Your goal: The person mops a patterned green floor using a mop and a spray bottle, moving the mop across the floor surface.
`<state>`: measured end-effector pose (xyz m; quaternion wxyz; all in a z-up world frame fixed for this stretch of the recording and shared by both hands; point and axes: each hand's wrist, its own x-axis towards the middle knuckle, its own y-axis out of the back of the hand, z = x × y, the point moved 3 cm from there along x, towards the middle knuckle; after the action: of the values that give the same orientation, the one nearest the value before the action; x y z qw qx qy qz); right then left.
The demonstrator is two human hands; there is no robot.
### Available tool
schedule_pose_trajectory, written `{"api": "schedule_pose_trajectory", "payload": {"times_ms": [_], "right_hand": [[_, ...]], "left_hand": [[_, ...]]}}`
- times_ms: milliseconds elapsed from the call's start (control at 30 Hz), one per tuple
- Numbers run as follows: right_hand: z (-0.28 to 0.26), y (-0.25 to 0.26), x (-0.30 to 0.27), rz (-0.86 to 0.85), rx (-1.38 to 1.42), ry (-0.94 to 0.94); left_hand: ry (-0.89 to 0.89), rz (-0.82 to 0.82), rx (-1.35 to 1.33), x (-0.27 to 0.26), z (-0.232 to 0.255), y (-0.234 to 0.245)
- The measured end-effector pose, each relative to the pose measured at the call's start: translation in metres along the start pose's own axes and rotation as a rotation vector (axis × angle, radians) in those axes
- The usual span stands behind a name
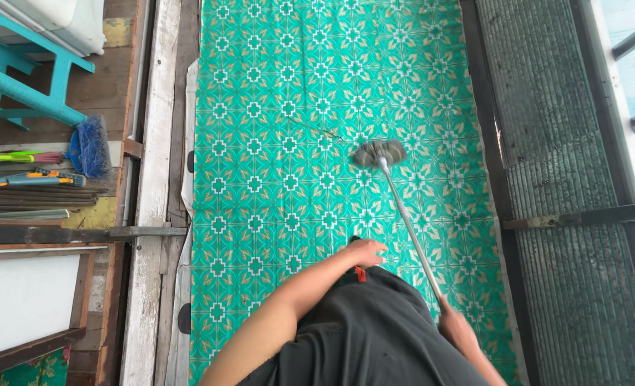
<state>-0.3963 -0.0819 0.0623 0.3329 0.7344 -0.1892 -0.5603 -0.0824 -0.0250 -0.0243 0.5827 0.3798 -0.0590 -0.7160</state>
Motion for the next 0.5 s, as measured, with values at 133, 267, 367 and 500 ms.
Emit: {"api": "schedule_pose_trajectory", "payload": {"times_ms": [133, 267, 367, 500], "right_hand": [[0.047, -0.031, -0.077, -0.074, 0.094, -0.080], [0.046, -0.023, -0.052, -0.110, 0.128, -0.133], [0.060, -0.029, -0.075, -0.111, 0.117, -0.134], [0.049, -0.009, -0.025, -0.068, 0.049, -0.095]], "left_hand": [[-0.036, -0.018, 0.000, -0.002, 0.008, -0.022], [-0.088, 0.007, -0.034, -0.007, 0.013, -0.032], [-0.065, 0.006, -0.051, -0.008, 0.013, -0.034], [0.051, -0.042, -0.086, -0.001, 0.004, -0.022]]}}
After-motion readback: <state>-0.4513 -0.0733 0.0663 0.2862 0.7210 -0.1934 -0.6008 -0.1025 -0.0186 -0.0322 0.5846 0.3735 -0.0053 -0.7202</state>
